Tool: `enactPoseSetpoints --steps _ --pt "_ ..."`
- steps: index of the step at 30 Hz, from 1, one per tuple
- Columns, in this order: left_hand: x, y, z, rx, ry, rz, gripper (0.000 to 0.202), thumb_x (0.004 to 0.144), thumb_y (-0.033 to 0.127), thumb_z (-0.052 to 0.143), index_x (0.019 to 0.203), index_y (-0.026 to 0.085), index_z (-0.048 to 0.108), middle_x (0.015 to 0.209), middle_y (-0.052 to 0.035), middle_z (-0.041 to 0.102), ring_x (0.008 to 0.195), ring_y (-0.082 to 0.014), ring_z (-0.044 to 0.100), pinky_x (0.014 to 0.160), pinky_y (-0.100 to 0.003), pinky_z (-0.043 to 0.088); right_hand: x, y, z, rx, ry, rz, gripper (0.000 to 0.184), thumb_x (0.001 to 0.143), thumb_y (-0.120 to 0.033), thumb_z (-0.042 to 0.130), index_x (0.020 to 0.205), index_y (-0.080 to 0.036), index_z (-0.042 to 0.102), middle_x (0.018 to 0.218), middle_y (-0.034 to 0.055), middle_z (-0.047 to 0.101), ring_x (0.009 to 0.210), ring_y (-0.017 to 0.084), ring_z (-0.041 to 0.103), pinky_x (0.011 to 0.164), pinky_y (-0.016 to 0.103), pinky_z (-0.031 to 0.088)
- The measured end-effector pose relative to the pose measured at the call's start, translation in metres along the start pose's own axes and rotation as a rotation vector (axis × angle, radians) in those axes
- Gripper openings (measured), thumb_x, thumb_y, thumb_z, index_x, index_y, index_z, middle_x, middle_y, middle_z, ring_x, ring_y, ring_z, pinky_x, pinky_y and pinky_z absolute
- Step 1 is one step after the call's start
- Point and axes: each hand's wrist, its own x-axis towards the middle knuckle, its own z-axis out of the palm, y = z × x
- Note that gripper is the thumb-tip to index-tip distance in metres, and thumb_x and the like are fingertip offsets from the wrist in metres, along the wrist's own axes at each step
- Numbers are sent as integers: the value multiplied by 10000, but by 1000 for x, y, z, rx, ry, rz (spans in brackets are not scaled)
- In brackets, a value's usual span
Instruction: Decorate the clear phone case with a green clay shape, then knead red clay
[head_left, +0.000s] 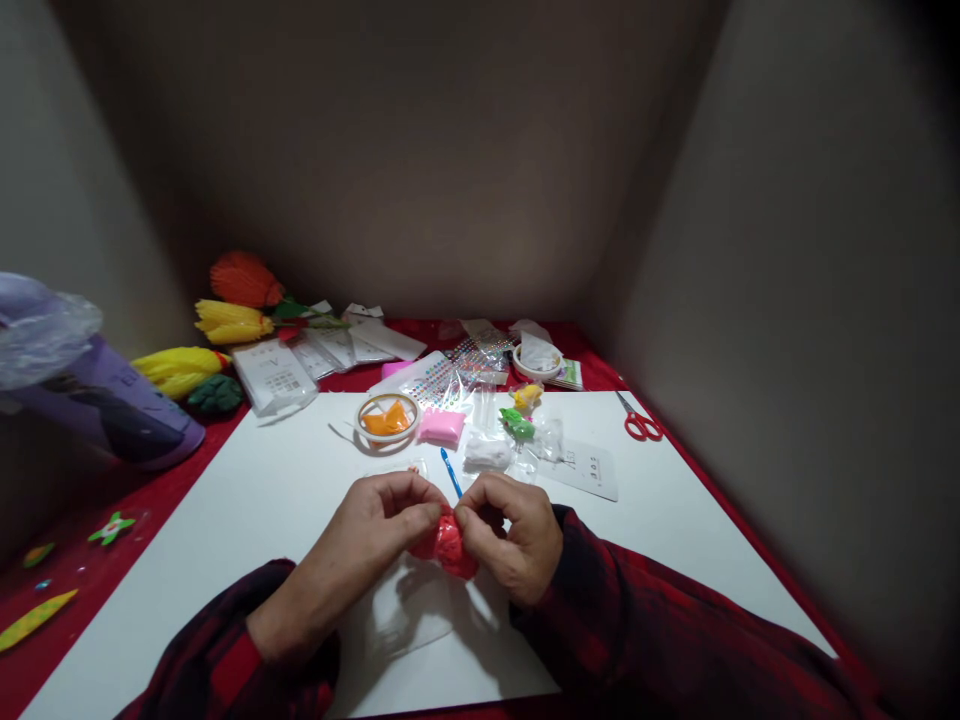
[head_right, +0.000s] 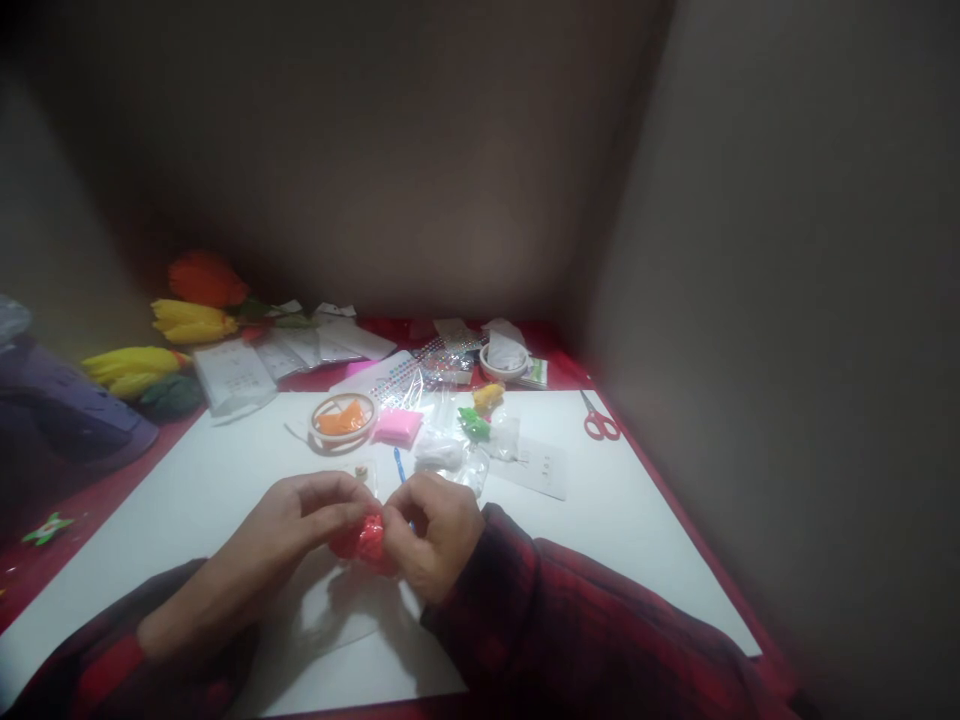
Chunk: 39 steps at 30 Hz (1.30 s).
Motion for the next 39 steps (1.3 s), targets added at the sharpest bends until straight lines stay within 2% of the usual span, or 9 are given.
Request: enactPoseSetpoints --steps 14,20,27,36,39 --pt "-2 1 0 -24 -48 17 109 685 227 649 716 126 622 639 -4 603 613 -134 532 593 -248 406 0 1 2 -40 21 -75 150 747 -155 520 600 -149 552 554 -7 508 492 84 410 480 228 280" --pt "-4 2 0 -5 -53 18 97 731 224 629 708 131 612 638 9 585 607 -111 491 575 -222 374 -1 2 2 -31 12 -76 144 753 -149 530 610 -156 545 562 -16 499 495 82 409 480 225 281" --pt "-5 0 0 3 -60 26 180 780 292 617 693 140 578 627 19 548 601 -109 460 564 -220 352 -1 0 1 -30 9 -66 173 777 -183 532 605 -161 536 560 -13 503 494 87 415 478 226 288" --pt "-4 5 4 48 36 67 350 830 398 535 578 171 447 589 42 410 572 -106 360 534 -229 301 0 -2 0 -20 -8 -51 161 771 -182 519 614 -165 550 556 -8 510 494 97 428 476 232 310" --pt "-4 5 4 40 28 55 343 824 407 545 591 164 480 585 36 445 573 -108 386 543 -231 315 1 -1 0 -20 5 -48 164 766 -180 518 605 -165 548 548 -9 507 490 96 422 473 231 307"
